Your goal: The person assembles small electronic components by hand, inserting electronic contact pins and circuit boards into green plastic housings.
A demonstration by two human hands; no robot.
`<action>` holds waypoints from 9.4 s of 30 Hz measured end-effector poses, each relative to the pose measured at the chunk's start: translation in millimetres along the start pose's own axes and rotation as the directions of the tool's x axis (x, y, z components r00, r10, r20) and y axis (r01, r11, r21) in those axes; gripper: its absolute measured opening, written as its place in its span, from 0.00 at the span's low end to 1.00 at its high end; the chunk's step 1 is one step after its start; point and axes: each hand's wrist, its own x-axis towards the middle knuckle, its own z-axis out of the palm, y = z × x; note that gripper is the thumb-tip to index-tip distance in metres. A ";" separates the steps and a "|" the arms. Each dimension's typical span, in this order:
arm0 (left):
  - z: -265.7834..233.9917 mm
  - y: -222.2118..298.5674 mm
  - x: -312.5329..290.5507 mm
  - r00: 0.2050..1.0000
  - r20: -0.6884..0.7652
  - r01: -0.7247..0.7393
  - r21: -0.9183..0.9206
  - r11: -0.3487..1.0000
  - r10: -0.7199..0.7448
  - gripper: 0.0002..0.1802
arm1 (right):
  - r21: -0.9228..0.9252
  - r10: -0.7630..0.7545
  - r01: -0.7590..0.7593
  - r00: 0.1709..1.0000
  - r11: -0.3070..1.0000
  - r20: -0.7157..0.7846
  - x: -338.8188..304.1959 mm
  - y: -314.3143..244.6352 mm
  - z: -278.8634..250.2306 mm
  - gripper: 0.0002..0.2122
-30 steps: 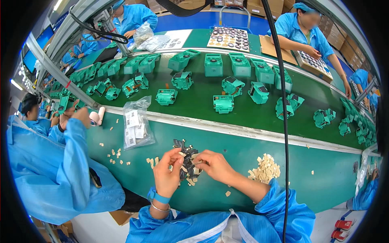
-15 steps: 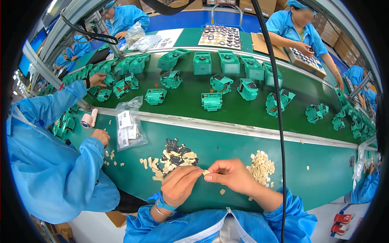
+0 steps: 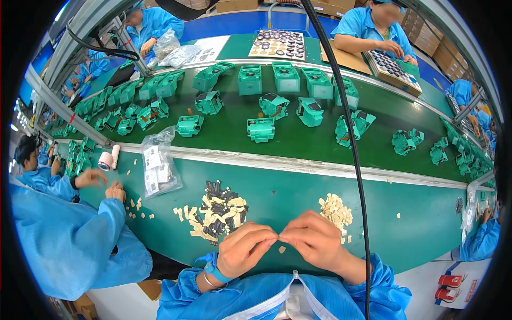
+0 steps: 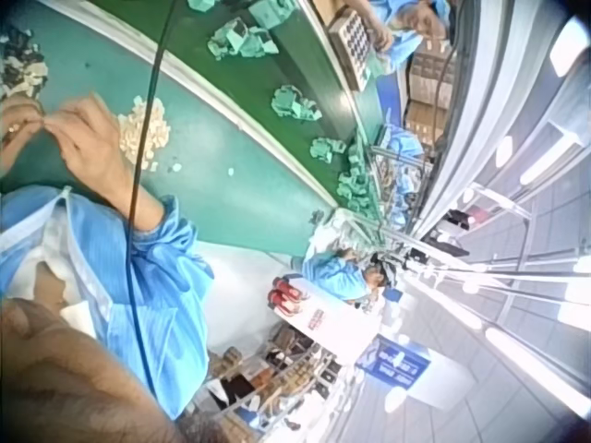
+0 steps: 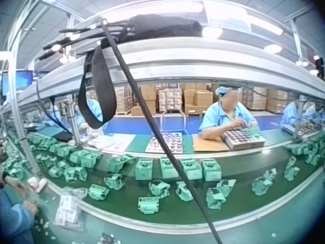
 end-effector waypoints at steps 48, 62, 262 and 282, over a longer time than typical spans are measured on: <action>42.4 -12.8 2.7 0.758 0.352 0.625 -0.633 0.457 -0.549 0.08 | -0.442 -0.485 0.516 0.853 0.734 0.192 -12.1 39.0 -43.4 0.11; 50.5 -16.4 2.9 0.762 0.398 0.626 -0.656 0.422 -0.511 0.07 | -0.437 -0.491 0.533 0.844 0.725 0.215 -15.6 39.8 -49.1 0.11; 108.4 29.5 13.8 0.996 0.063 -0.092 0.576 0.812 0.068 0.18 | 0.352 0.584 -0.836 0.547 0.422 0.600 -40.3 58.5 -96.4 0.06; 147.6 57.9 26.3 1.000 0.011 0.019 0.129 0.991 -0.021 0.07 | -0.094 -0.186 0.185 0.983 0.978 -0.005 -67.4 43.3 -140.1 0.12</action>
